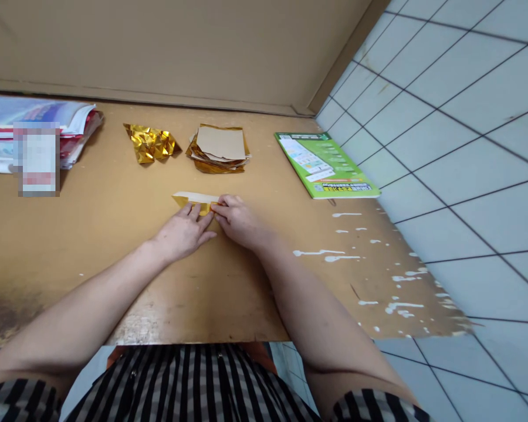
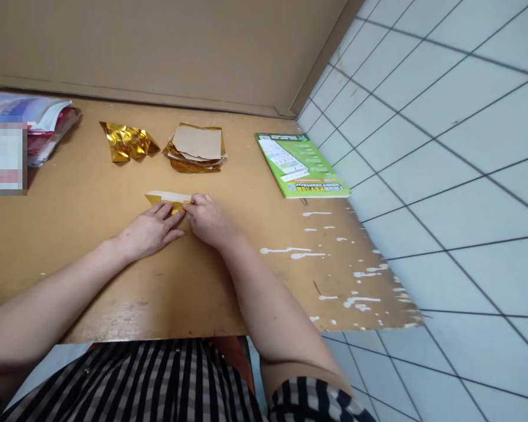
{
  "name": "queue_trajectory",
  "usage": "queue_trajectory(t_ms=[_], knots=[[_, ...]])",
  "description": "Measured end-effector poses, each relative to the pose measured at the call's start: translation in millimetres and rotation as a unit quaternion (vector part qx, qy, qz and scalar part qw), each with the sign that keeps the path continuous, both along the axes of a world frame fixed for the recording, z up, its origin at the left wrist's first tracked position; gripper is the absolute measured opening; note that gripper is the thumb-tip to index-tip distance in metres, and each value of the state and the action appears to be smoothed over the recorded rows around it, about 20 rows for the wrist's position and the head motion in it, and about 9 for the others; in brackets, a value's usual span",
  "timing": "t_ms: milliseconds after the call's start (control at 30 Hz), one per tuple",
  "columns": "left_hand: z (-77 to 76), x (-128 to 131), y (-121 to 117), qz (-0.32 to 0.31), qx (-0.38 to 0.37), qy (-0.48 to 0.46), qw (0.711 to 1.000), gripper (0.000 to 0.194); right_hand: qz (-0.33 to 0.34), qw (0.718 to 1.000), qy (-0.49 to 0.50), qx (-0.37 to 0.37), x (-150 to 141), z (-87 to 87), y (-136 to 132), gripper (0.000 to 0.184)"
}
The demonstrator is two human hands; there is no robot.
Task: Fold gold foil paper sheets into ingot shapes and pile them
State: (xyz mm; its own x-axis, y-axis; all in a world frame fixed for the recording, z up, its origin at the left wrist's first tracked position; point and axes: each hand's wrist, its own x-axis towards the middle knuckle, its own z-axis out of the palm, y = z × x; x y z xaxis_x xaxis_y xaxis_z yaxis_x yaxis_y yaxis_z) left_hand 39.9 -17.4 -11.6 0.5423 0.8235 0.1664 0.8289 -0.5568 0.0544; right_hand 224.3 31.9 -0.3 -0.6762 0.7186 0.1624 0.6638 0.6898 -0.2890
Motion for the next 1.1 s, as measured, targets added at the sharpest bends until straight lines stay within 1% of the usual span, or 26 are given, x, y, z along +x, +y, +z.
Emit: queue_trajectory(t_ms=[100,233,400,467,567,667,867,967,1100], knots=[[1.8,0,0,-0.001,-0.010,0.013,1.000,0.056,-0.001,1.000,-0.018,0.010,-2,2.8,-3,0.031],[8.4,3,-1,0.011,-0.022,0.035,0.999,0.056,-0.006,0.999,-0.030,0.009,-3,6.4,-5,0.031],[17.4,6,-3,0.027,-0.046,0.065,0.996,0.057,-0.057,0.995,-0.078,-0.038,-1,14.9,-6,0.030],[19.5,7,-4,0.025,-0.048,0.067,0.996,0.058,-0.069,0.992,-0.099,-0.041,1,18.4,-6,0.031],[21.8,8,-4,0.026,-0.056,0.072,0.996,0.058,-0.079,0.989,-0.127,-0.023,2,22.7,-8,0.033],[22.4,9,-4,0.029,-0.063,0.073,0.995,0.058,-0.081,0.984,-0.155,-0.012,1,27.4,-11,0.036],[14.8,5,-2,0.014,-0.040,0.045,0.998,0.056,-0.112,0.974,-0.193,-0.043,-1,36.1,-14,0.040],[13.6,5,-2,0.012,-0.040,0.035,0.999,0.055,-0.123,0.972,-0.195,-0.048,0,36.4,-14,0.041],[16.5,6,-2,0.018,-0.052,0.047,0.997,0.057,-0.131,0.970,-0.201,-0.034,1,34.8,-13,0.041]])
